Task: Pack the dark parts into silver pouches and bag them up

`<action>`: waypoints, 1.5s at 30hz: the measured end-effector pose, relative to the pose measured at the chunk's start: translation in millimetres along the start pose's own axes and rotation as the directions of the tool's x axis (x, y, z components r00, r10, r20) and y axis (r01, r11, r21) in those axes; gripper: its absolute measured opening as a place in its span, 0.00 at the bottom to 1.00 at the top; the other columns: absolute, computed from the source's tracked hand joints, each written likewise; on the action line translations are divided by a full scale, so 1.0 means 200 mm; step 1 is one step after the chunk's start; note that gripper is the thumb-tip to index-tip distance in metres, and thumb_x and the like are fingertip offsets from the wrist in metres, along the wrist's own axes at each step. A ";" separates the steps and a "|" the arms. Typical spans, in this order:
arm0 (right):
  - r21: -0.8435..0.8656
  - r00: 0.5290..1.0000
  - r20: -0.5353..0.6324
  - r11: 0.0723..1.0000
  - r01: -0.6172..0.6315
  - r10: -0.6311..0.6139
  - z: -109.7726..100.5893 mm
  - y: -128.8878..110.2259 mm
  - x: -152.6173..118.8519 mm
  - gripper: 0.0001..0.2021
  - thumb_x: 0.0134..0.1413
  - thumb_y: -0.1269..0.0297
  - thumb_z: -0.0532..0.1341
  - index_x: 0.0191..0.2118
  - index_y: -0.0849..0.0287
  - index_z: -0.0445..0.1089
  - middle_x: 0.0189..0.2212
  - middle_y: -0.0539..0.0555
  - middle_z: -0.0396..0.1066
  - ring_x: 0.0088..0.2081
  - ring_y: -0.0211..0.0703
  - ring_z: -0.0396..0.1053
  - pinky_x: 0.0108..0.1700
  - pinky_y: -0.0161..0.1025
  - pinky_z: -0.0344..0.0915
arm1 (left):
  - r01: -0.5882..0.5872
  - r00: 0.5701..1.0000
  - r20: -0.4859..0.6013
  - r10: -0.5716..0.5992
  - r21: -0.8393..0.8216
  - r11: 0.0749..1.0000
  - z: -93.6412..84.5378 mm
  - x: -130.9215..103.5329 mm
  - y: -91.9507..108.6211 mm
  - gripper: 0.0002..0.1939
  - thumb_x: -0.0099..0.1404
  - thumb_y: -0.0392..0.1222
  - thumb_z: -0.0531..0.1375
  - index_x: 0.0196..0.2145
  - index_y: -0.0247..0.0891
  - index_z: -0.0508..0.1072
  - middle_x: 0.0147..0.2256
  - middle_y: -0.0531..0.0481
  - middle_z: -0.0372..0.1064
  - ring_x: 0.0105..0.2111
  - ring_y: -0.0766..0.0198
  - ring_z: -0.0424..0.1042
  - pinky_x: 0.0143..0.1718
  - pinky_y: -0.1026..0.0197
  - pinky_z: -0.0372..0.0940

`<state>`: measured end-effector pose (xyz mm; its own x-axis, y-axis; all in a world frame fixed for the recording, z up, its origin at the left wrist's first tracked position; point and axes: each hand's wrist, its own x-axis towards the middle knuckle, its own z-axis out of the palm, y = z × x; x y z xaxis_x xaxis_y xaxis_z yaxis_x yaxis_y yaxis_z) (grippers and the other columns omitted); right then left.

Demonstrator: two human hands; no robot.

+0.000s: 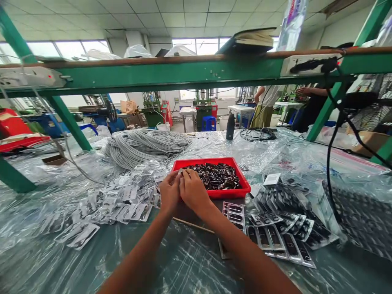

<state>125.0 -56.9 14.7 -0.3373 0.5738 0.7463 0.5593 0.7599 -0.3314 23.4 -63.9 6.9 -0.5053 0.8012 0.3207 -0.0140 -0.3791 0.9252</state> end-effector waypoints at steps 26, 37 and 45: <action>-0.033 0.994 0.074 0.997 -0.075 0.077 0.07 0.10 -0.06 0.18 0.60 0.71 0.55 0.54 0.69 0.69 0.50 0.68 0.69 0.52 0.56 0.66 0.57 0.52 0.65 | 0.189 0.972 0.144 -0.184 -0.020 0.982 -0.02 0.10 -0.10 0.22 0.45 0.52 0.70 0.35 0.35 0.78 0.28 0.47 0.76 0.27 0.62 0.72 0.29 0.62 0.65; 0.334 0.906 0.249 0.848 -0.412 0.342 -0.03 0.27 0.01 0.14 0.60 0.57 0.60 0.29 0.60 0.75 0.25 0.52 0.75 0.28 0.43 0.73 0.34 0.37 0.69 | 0.186 0.904 0.394 -0.164 -0.018 0.982 -0.04 0.13 -0.07 0.24 0.49 0.54 0.69 0.41 0.36 0.80 0.31 0.47 0.76 0.28 0.64 0.71 0.30 0.63 0.64; -0.016 0.975 0.009 0.975 -0.223 0.223 -0.01 0.25 0.00 0.12 0.56 0.71 0.58 0.45 0.62 0.74 0.45 0.63 0.73 0.48 0.54 0.71 0.55 0.53 0.67 | -0.013 0.999 0.035 0.003 0.285 0.958 -0.08 0.18 -0.12 0.20 0.55 0.54 0.64 0.38 0.36 0.79 0.28 0.47 0.74 0.29 0.60 0.71 0.31 0.61 0.64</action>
<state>155.2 -19.1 -1.0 -0.2111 0.7318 0.6480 0.6326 0.6077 -0.4802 -8.4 -32.8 -7.7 -0.4745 0.8158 0.3307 0.2395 -0.2418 0.9403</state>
